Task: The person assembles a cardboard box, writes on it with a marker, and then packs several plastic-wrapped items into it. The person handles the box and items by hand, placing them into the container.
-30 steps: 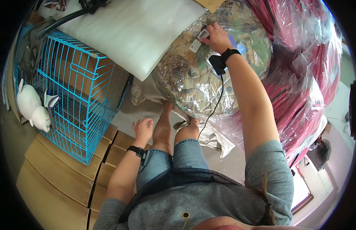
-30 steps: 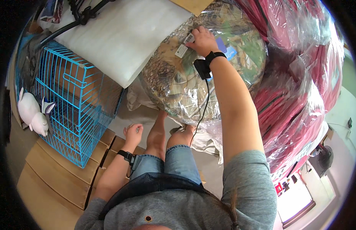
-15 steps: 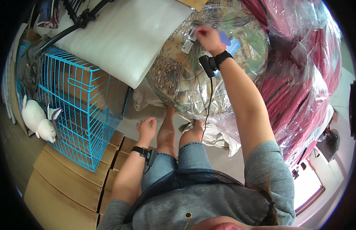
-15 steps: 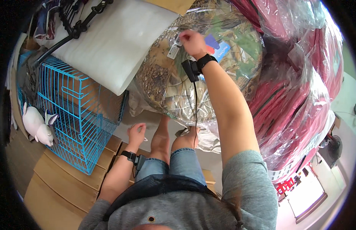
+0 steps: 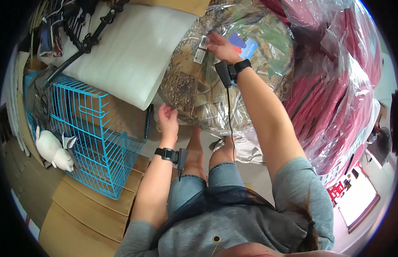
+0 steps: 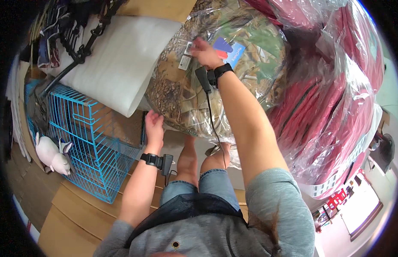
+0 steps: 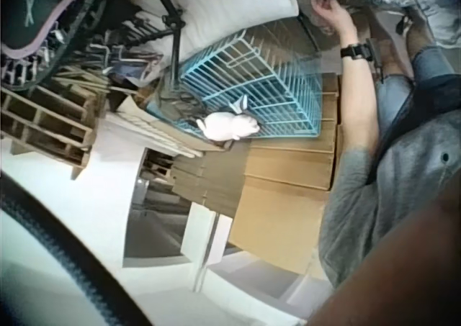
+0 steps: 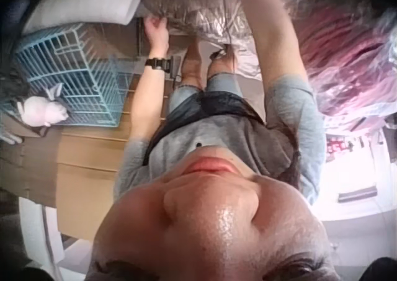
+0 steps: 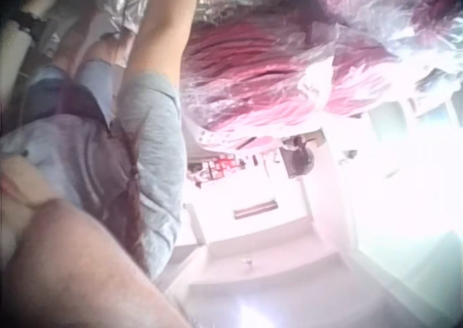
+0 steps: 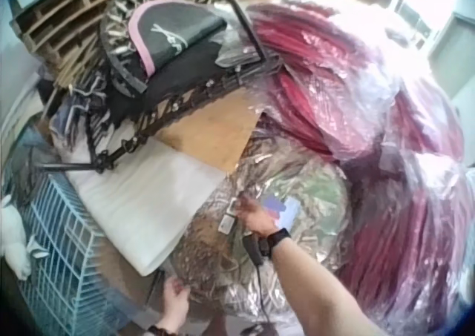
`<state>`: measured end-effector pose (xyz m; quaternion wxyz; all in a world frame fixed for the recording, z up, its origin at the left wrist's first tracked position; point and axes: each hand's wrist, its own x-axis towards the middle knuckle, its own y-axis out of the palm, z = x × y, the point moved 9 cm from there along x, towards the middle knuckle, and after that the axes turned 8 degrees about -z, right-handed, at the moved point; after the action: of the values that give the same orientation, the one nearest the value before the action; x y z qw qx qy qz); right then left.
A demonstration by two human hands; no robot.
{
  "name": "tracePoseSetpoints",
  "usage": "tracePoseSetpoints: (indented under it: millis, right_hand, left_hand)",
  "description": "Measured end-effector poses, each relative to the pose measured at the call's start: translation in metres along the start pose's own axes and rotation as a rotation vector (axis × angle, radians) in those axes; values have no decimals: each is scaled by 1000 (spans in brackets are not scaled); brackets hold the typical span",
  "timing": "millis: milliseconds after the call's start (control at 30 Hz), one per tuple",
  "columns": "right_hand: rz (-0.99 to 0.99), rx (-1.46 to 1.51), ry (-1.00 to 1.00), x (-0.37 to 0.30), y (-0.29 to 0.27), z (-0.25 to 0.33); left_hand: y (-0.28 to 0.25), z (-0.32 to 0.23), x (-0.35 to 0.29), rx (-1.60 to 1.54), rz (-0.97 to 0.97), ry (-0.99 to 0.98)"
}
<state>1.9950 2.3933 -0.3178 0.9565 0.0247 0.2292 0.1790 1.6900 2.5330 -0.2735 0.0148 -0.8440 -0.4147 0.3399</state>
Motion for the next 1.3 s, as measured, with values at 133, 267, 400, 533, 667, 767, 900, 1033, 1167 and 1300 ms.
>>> tracePoseSetpoints:
  millis: [133, 267, 400, 533, 667, 767, 900, 1033, 1167, 1300]
  right_hand:
    - [-508, 75, -177, -39, -83, 21]
    - [-765, -16, -198, -166, -136, 25]
    - [-1151, -277, -91, -311, -182, -31]
    - [-971, 755, 393, -352, -141, -84]
    - [-649, 1297, 328, -316, -131, -53]
    - [-707, 1307, 465, -305, -131, -68]
    - [-655, 1270, 409, -327, -125, -16]
    - [-698, 1115, 418, -375, -114, 24]
    - [-716, 1078, 365, -437, -108, 33]
    - [-693, 932, 494, -509, -88, -7]
  left_hand:
    - [32, -1, 14, -95, 141, -114]
    - [37, 14, 26, -250, 98, -351]
    - [42, 14, 13, -425, 168, -600]
    - [79, -26, -42, -432, 435, -739]
    - [106, -55, -82, -444, 549, -722]
    - [110, -59, -88, -525, 624, -709]
    - [100, -87, -114, -559, 728, -672]
    - [69, -101, -156, -561, 757, -708]
    - [14, -62, -210, -508, 794, -793]
    - [-62, -11, -256, -363, 806, -933]
